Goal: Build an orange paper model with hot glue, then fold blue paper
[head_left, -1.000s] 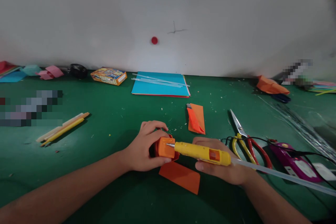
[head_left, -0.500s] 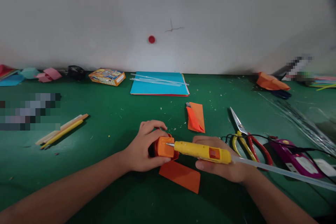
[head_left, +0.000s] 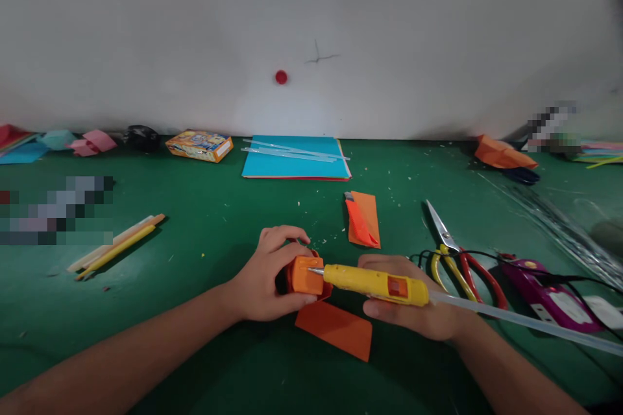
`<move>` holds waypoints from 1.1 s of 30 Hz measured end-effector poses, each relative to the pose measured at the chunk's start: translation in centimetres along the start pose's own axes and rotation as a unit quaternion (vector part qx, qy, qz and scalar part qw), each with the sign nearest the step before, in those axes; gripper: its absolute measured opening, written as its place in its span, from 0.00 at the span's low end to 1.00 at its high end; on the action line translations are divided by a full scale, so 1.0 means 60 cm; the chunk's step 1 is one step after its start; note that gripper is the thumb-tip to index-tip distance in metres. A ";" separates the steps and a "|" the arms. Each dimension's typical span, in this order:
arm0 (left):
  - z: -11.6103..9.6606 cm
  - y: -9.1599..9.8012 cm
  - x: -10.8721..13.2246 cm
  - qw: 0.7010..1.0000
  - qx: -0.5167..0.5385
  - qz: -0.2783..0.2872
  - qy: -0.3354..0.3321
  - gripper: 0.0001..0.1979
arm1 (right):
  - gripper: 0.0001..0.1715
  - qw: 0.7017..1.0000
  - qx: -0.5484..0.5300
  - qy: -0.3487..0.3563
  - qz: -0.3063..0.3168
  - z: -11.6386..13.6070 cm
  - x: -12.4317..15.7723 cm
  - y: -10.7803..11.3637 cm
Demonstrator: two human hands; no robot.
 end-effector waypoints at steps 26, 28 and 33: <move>-0.001 0.000 0.000 1.000 0.009 0.009 0.011 0.24 | 0.22 1.000 0.031 0.005 0.001 0.001 0.001 0.003; 0.000 0.000 0.000 1.000 0.010 0.005 0.010 0.24 | 0.22 0.999 0.032 0.006 0.001 0.000 0.001 0.003; -0.001 0.001 -0.001 1.000 0.007 0.002 0.002 0.24 | 0.23 1.000 0.024 0.008 -0.001 -0.002 -0.001 0.004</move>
Point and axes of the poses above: each hand's wrist, its own x-axis away from the middle knuckle, its own y-axis out of the back of the hand, z = x × y, the point moved 5 cm from there along -x, towards the middle knuckle, and after that the axes turned 8 degrees about z, right-handed, at the moved point
